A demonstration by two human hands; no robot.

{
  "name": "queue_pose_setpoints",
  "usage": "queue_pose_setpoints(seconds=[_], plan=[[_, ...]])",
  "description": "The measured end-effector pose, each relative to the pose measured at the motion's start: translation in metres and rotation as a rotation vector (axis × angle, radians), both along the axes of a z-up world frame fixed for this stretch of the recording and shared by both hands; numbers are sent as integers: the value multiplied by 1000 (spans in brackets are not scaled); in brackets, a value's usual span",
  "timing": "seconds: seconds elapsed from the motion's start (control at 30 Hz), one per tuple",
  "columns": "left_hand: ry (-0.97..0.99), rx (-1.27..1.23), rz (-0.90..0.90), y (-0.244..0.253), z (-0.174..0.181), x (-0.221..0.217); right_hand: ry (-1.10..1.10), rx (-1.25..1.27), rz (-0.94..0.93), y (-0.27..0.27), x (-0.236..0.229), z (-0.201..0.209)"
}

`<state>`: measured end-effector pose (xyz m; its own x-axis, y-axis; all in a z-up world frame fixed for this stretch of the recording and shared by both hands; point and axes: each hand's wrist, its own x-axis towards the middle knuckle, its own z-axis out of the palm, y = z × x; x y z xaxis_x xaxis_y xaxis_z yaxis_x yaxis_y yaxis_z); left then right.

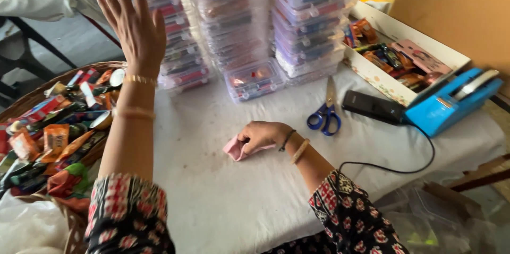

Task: The person wipes a clear plastic storage box with a pink cloth, places small cosmetic tubes and items into the box, and closes it. They stack the filled box onto piles of similar boxes, wipe the table surface, and pick additional items from a basket to pack.

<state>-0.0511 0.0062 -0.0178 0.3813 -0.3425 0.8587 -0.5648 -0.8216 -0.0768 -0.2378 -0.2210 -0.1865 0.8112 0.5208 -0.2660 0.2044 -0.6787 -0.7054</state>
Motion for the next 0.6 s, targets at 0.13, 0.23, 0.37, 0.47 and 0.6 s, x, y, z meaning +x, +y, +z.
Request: queue_pose_setpoints(seconds=[0.13,0.23,0.37,0.47,0.6], plan=[[47,52,-86,-13,-56,-53,-53,-35,4,-3,-5,8],[221,125,-153,-7,-97,-109,-54,19,42,-4,1,-2],[590,162,-206,27,-169,-141,7,43,102,-12,18,-28],[809,182,-187,63,-210,-157,24,87,161,-14,22,-29],[868,210,-204,88,-223,-174,-11,-54,163,-14,22,-18]])
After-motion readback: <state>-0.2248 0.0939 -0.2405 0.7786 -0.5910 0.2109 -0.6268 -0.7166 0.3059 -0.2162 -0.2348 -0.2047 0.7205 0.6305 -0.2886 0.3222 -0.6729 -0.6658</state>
